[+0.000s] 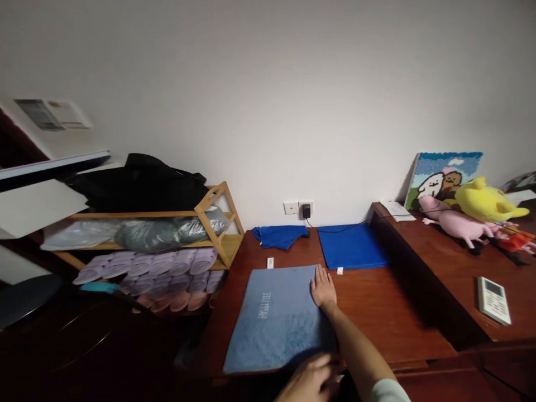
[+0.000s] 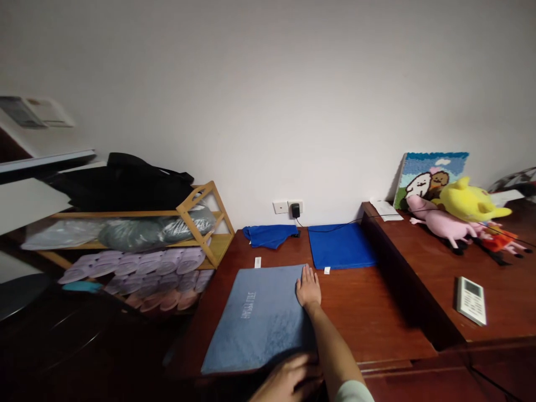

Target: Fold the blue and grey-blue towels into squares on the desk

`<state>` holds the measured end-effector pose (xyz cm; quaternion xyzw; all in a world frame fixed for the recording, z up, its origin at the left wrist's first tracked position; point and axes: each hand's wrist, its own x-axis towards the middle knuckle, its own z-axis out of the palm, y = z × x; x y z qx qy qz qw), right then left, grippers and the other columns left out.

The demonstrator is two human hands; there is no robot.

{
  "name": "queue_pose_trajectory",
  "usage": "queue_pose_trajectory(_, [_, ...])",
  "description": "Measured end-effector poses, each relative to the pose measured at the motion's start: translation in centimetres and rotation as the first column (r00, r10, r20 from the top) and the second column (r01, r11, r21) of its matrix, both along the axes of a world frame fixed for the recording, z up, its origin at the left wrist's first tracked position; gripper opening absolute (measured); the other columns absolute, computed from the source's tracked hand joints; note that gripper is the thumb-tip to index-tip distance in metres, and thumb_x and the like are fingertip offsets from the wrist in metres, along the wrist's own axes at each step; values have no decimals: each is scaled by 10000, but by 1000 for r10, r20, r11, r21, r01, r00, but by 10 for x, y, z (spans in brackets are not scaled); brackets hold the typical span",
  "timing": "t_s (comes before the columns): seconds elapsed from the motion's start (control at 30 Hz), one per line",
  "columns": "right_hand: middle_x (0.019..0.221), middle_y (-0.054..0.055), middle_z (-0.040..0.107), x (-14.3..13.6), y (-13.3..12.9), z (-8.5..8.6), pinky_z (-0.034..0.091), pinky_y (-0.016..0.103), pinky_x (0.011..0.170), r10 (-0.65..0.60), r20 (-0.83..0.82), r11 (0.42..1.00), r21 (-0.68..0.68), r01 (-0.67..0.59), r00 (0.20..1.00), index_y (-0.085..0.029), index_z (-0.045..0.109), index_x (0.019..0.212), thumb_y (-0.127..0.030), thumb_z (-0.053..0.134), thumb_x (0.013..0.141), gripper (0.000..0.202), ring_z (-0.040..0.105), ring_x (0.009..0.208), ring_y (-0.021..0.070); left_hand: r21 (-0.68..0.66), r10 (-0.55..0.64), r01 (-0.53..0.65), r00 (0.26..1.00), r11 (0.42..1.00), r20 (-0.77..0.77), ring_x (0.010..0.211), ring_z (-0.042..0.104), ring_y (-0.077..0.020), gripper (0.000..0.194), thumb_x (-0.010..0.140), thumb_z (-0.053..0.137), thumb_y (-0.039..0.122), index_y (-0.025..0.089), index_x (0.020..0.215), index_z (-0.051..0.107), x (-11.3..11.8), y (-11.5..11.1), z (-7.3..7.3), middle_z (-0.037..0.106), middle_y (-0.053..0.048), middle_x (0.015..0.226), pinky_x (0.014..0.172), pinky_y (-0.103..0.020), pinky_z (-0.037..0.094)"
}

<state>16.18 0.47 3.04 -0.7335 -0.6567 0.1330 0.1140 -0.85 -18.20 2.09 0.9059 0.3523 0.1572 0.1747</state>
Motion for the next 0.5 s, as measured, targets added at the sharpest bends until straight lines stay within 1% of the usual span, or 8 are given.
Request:
queue_pose_trajectory(0.07, [1722, 54, 123, 0, 0, 1, 15, 357, 1279, 2, 3, 1000, -9, -2, 1000, -98, 158, 1641, -391, 186, 1036, 672, 83, 1596, 182, -42, 115, -112, 990, 993, 83, 1210, 673, -192, 393, 1032, 434, 370, 428, 1362, 640, -21, 30, 22, 699, 28, 1373, 1049, -331, 557])
queue_pose_trajectory(0.13, [1722, 49, 119, -1, 0, 0, 14, 359, 1280, 1, 13, 1000, -15, -1, 1000, -102, 158, 1641, -394, 180, 1037, 672, 87, 1595, 183, -46, 285, -282, 948, 958, 141, 1145, 700, -187, 400, 1034, 394, 300, 361, 1280, 703, -48, 74, 41, 749, -11, 1260, 1012, -323, 574])
queue_pose_trajectory(0.17, [1722, 46, 118, -1, 0, -1, 15, 359, 1281, 1, 18, 1000, -13, -1, 1000, -104, 158, 1642, -398, 175, 1038, 673, 87, 1595, 184, -21, 378, -378, 917, 925, 131, 1130, 704, -190, 396, 1025, 392, 274, 327, 1209, 738, -63, 99, 48, 762, -25, 1217, 1013, -325, 570])
queue_pose_trajectory(0.23, [1722, 46, 118, -1, 0, -4, 24, 362, 1281, 7, 25, 1000, -3, -7, 1000, -106, 160, 1642, -406, 172, 1039, 673, 86, 1596, 186, 48, 541, -541, 841, 840, 8, 1141, 693, -193, 382, 1001, 405, 238, 283, 1154, 752, -94, 148, 57, 767, -41, 1192, 1035, -320, 545])
queue_pose_trajectory(0.3, [1723, 46, 119, -1, 1, -7, 39, 368, 1282, 11, 22, 1000, 4, -11, 1000, -110, 168, 1643, -417, 177, 1041, 675, 86, 1596, 190, 82, 614, -611, 788, 788, -33, 1190, 664, -229, 383, 992, 410, 225, 240, 1198, 732, -122, 192, 61, 752, -76, 1229, 1075, -371, 511])
queue_pose_trajectory(0.37, [1721, 45, 142, 0, 2, -9, 60, 372, 1283, 13, 7, 1000, -3, -13, 1000, -120, 195, 1642, -425, 181, 1045, 670, 102, 1595, 194, 99, 646, -639, 761, 762, -61, 1245, 627, -248, 401, 990, 409, 220, 214, 1268, 698, -141, 227, 62, 720, -98, 1305, 1108, -395, 472])
queue_pose_trajectory(0.43, [1711, 52, 213, 2, 5, -9, 114, 366, 1277, 8, -18, 1000, 6, -8, 1000, -136, 248, 1636, -421, 188, 1049, 655, 160, 1585, 194, 106, 649, -641, 754, 760, -100, 1295, 593, -247, 419, 990, 410, 218, 202, 1320, 669, -150, 254, 62, 683, -105, 1374, 1130, -390, 443])
queue_pose_trajectory(0.5, [1696, 56, 281, 6, 14, -6, 222, 369, 1245, -28, -46, 999, 44, 30, 999, -177, 312, 1623, -394, 211, 1051, 620, 277, 1550, 203, 100, 633, -625, 760, 774, -150, 1314, 578, -249, 415, 986, 431, 224, 199, 1327, 666, -154, 273, 61, 664, -106, 1403, 1121, -381, 442])
